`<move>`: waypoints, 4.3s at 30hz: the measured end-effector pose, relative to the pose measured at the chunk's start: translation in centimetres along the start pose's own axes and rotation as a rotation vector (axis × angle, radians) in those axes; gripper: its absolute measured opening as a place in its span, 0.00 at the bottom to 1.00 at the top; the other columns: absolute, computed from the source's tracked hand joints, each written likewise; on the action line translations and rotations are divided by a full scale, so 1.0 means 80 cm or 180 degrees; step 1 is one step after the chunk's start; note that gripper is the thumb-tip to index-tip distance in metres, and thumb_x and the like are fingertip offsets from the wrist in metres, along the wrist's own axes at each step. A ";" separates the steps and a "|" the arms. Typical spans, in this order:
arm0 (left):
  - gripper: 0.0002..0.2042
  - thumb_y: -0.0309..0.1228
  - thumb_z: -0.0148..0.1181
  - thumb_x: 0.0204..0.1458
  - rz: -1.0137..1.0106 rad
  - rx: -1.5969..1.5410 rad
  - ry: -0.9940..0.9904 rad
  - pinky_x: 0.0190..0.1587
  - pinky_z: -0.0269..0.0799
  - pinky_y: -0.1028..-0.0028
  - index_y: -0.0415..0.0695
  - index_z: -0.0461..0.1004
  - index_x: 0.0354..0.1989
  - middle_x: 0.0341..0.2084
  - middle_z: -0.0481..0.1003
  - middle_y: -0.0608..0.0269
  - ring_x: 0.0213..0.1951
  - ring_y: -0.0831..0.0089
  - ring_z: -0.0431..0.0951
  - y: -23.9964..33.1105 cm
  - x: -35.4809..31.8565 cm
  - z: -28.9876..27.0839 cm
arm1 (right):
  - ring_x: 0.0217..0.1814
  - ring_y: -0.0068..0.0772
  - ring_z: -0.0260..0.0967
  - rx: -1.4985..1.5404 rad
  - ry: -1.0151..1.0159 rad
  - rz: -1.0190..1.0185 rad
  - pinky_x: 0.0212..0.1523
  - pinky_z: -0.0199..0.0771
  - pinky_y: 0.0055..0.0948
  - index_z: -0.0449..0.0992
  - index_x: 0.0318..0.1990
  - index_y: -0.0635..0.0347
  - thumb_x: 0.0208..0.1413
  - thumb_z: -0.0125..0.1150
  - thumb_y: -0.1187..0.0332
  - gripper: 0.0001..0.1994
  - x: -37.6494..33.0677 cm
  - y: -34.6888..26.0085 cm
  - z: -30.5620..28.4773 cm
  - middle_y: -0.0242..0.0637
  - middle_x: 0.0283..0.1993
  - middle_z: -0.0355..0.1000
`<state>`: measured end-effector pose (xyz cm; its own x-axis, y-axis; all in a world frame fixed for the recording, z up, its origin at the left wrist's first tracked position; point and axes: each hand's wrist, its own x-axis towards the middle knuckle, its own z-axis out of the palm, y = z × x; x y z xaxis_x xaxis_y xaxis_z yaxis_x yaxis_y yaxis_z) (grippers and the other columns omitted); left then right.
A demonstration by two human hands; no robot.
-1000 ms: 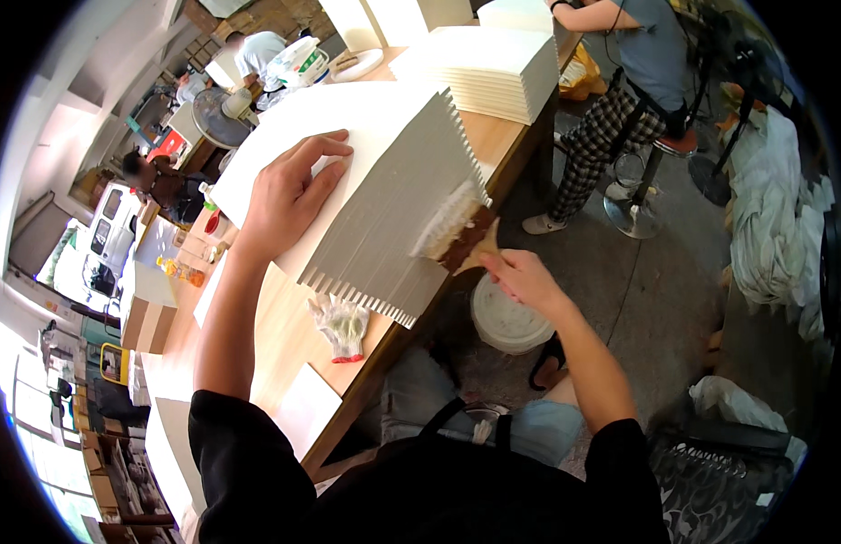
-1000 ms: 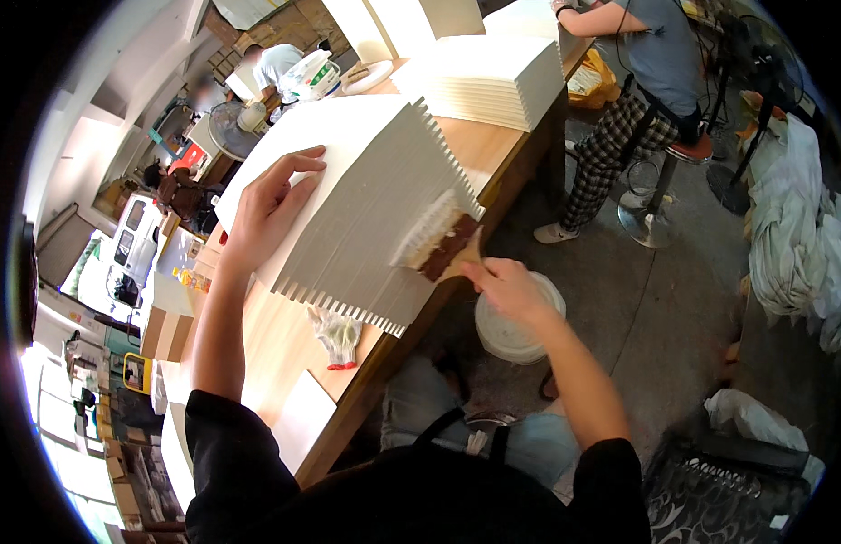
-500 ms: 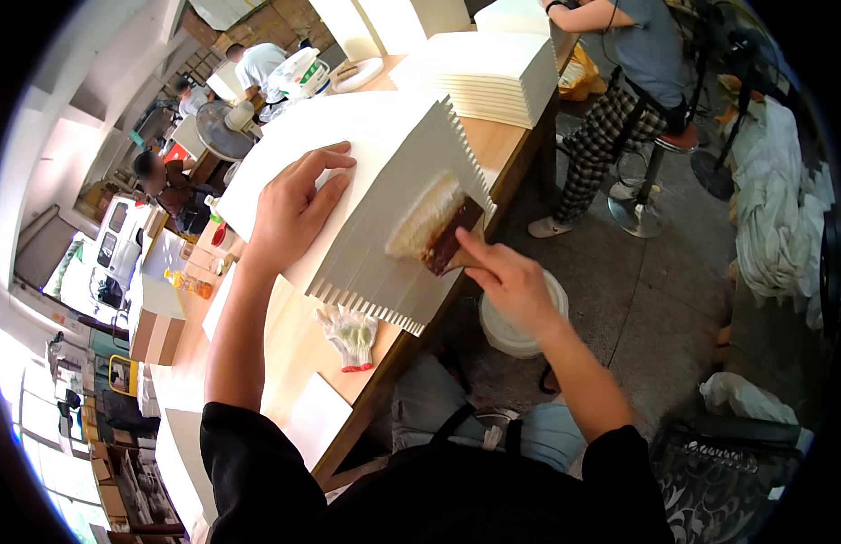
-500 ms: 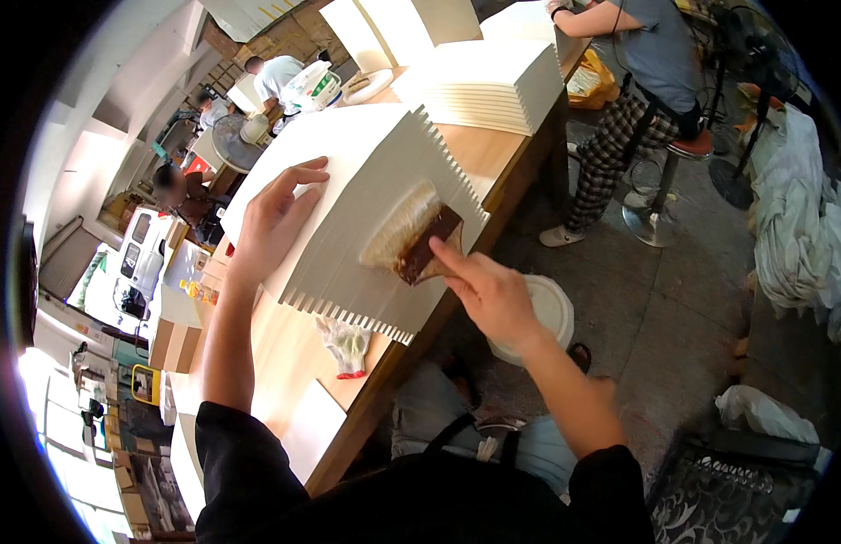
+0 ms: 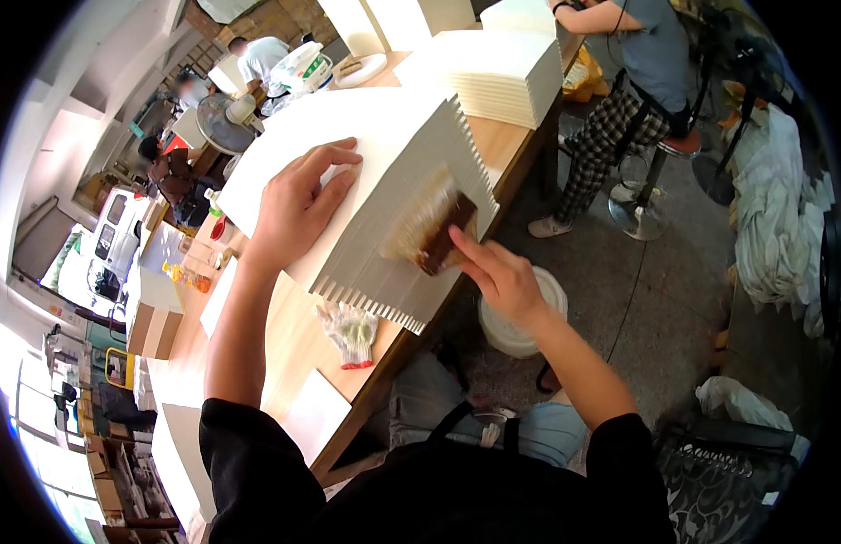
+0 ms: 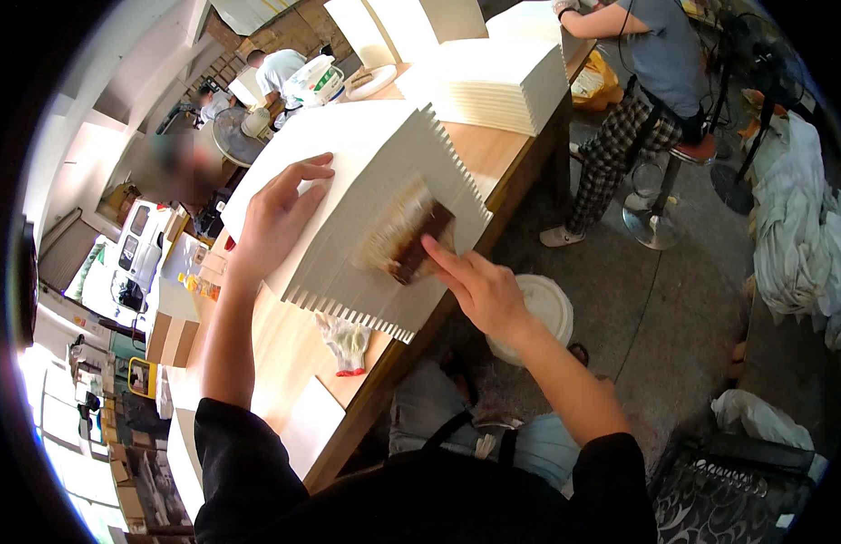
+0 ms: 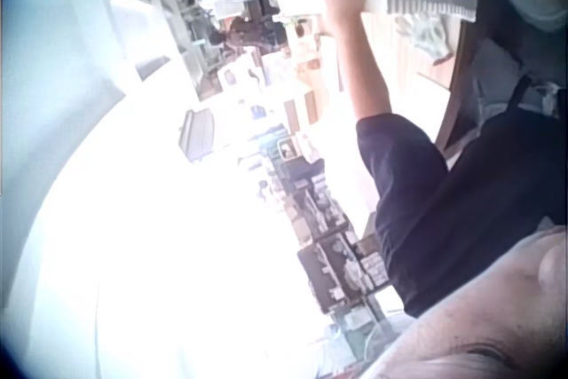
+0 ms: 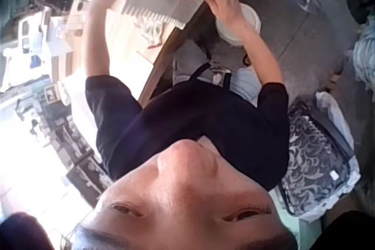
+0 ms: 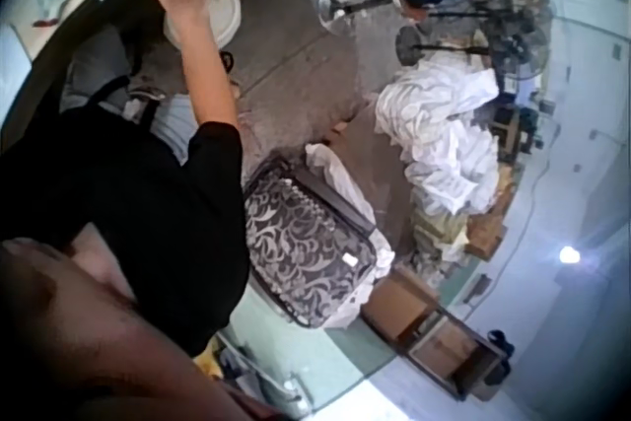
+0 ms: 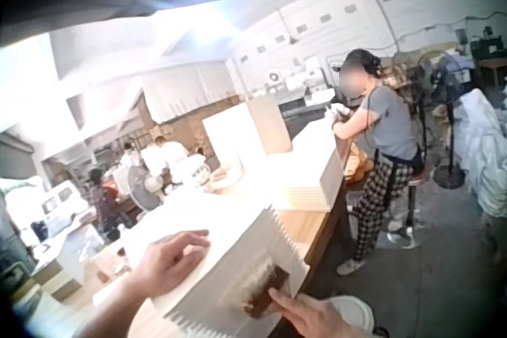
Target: The person repeatedly places a white cover sheet over a stack of pages, aligns them, and uses a wooden ruler to press the spine. They then lift the assembled unit and place it onto a growing stack. This cycle repeats throughout the clip.
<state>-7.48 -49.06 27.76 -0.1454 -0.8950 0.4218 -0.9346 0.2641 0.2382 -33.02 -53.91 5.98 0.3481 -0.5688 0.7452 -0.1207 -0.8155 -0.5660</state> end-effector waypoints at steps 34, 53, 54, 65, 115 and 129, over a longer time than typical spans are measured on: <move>0.10 0.33 0.59 0.65 0.0043 0.0061 0.0028 0.44 0.78 0.68 0.48 0.79 0.52 0.58 0.81 0.61 0.35 0.67 0.82 -0.004 -0.003 0.000 | 0.36 0.52 0.76 0.0151 0.0064 0.0249 0.39 0.79 0.41 0.70 0.73 0.44 0.64 0.66 0.70 0.29 -0.043 0.022 -0.002 0.44 0.37 0.76; 0.10 0.33 0.59 0.66 -0.0012 -0.0040 -0.0059 0.43 0.77 0.68 0.49 0.79 0.53 0.58 0.81 0.61 0.34 0.67 0.82 0.002 0.003 -0.001 | 0.30 0.16 0.66 0.2208 -0.0075 0.2037 0.32 0.69 0.17 0.59 0.79 0.46 0.75 0.55 0.62 0.28 -0.054 -0.086 0.040 0.30 0.36 0.71; 0.10 0.33 0.59 0.66 0.0013 -0.0025 -0.0055 0.43 0.77 0.68 0.48 0.79 0.53 0.58 0.81 0.61 0.35 0.67 0.82 0.004 0.008 0.000 | 0.31 0.16 0.66 0.1878 -0.0081 0.1876 0.33 0.70 0.18 0.60 0.79 0.47 0.75 0.55 0.62 0.28 -0.073 -0.109 0.056 0.29 0.37 0.72; 0.11 0.35 0.58 0.67 -0.0068 0.0039 -0.0063 0.45 0.77 0.68 0.49 0.79 0.53 0.57 0.81 0.63 0.37 0.66 0.83 0.003 0.004 -0.003 | 0.28 0.15 0.60 0.2989 -0.0428 0.2754 0.28 0.68 0.21 0.54 0.81 0.48 0.76 0.50 0.65 0.29 -0.063 -0.151 0.045 0.30 0.45 0.73; 0.11 0.34 0.52 0.70 0.0257 0.0183 -0.0303 0.73 0.58 0.58 0.47 0.73 0.56 0.69 0.67 0.49 0.72 0.52 0.64 -0.010 0.007 0.001 | 0.21 0.14 0.58 0.3454 -0.1981 0.2328 0.26 0.68 0.18 0.45 0.83 0.45 0.76 0.44 0.71 0.32 -0.051 -0.226 0.004 0.26 0.29 0.66; 0.12 0.35 0.51 0.70 0.0354 0.0127 -0.0265 0.74 0.57 0.54 0.47 0.71 0.57 0.67 0.70 0.48 0.74 0.48 0.61 -0.010 0.002 -0.003 | 0.21 0.16 0.63 0.3604 -0.1675 0.2514 0.24 0.67 0.19 0.40 0.83 0.49 0.74 0.51 0.69 0.36 -0.044 -0.202 -0.026 0.31 0.31 0.70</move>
<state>-6.64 -49.37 27.87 -0.2738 -0.8881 0.3692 -0.9231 0.3504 0.1584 -34.21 -38.92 13.23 0.8585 -0.5104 0.0492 0.2522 0.3367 -0.9072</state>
